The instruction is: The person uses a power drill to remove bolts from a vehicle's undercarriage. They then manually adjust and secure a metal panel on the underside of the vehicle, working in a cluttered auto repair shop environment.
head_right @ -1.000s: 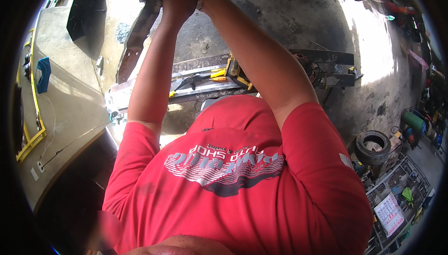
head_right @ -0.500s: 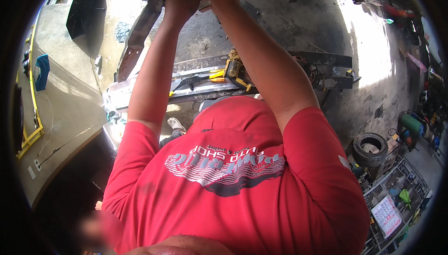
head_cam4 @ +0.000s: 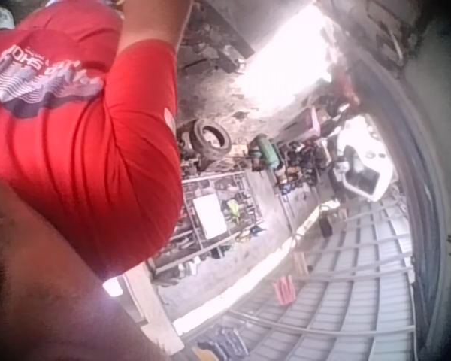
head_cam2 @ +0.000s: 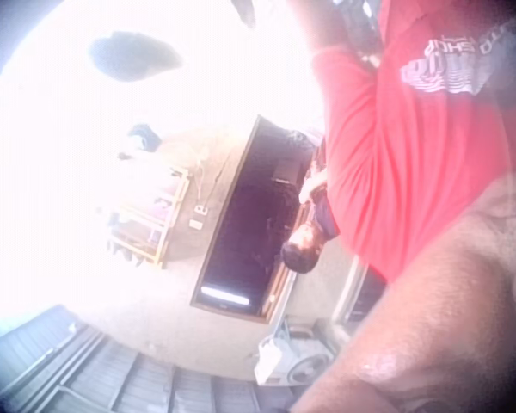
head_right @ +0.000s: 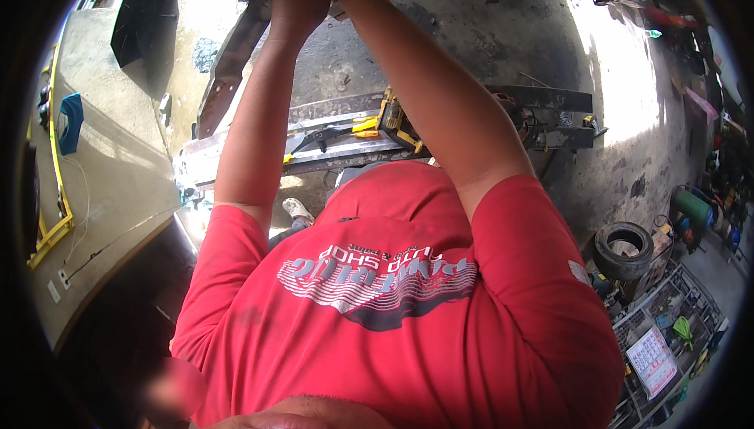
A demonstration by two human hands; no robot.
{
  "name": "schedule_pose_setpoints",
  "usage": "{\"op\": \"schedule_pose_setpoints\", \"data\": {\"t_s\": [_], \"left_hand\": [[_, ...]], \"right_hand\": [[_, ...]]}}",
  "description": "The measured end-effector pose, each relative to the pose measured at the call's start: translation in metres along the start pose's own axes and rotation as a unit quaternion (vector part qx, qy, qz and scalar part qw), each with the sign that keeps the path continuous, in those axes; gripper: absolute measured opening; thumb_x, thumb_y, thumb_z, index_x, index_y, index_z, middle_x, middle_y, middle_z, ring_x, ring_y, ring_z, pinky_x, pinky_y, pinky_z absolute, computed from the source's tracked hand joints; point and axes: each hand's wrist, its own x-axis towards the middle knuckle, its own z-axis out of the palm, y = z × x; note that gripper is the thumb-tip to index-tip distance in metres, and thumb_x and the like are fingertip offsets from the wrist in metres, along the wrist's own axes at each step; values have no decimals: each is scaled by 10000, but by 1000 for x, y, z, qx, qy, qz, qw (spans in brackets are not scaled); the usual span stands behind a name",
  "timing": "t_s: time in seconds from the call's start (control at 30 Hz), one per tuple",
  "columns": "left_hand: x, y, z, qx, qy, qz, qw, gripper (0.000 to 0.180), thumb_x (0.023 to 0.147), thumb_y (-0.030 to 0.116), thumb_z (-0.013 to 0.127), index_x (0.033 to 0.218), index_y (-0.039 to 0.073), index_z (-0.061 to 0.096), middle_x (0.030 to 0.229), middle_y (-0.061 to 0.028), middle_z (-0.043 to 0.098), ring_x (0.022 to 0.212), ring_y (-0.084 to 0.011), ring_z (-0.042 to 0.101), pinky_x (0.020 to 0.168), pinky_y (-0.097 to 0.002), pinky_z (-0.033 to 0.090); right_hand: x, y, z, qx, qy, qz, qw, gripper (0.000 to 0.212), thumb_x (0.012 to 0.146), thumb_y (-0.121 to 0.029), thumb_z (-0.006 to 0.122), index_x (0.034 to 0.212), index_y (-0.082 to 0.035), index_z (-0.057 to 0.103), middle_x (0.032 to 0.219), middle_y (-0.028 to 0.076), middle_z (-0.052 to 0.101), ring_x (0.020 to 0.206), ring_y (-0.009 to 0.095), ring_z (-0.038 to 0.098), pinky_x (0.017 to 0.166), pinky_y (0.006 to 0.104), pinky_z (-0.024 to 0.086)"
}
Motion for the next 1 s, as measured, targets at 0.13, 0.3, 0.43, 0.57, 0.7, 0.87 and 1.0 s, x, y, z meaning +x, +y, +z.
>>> {"op": "schedule_pose_setpoints", "data": {"t_s": [0.13,0.3,0.43,0.57,0.7,0.87,1.0], "left_hand": [[-2,5,0,-49,1,-18,999,484,880,-10,538,1343,85,638,1236,-257,693,1056,-396,709,918,-451,552],[-15,-26,4,251,142,149,946,471,898,11,552,1360,64,630,1295,-266,670,1222,-418,638,1015,-454,521],[-16,-19,-1,200,100,121,967,424,912,42,575,1330,30,645,1264,-264,686,1213,-443,637,1031,-481,508],[-21,-24,-2,-1,44,-16,999,402,902,43,597,1298,6,659,1226,-233,715,1157,-422,671,987,-470,531],[-19,-27,4,-82,13,-93,992,406,892,28,609,1295,11,660,1212,-166,735,1052,-301,713,885,-411,577],[-13,-20,12,-412,-17,-258,874,443,888,5,625,1328,56,631,1216,-83,710,1007,-208,694,773,-392,606],[-1,14,15,-490,4,-301,818,414,886,14,639,1294,88,634,1196,-62,703,993,-211,691,746,-410,612]], "right_hand": [[3,2,0,-109,11,-25,994,250,798,-266,777,898,-38,793,862,195,765,832,386,748,760,495,575],[0,-13,-1,-145,26,-25,989,274,824,-303,734,904,-47,791,875,224,747,856,421,734,756,515,567],[10,0,3,-147,20,-9,989,252,824,-285,724,919,-62,791,867,239,733,861,440,726,737,532,560],[10,-3,2,-144,33,-82,986,255,807,-277,737,931,-60,792,863,234,736,852,431,731,725,512,568],[8,-11,-2,-113,7,-76,991,225,783,-236,750,915,-59,794,854,203,753,849,410,741,731,490,577],[7,-12,-4,-73,-14,-75,994,229,766,-213,763,926,-53,794,864,192,761,861,403,742,763,493,576],[13,6,-6,-159,-16,-113,981,272,767,-223,770,954,-26,775,902,218,753,881,421,729,778,512,568]]}}
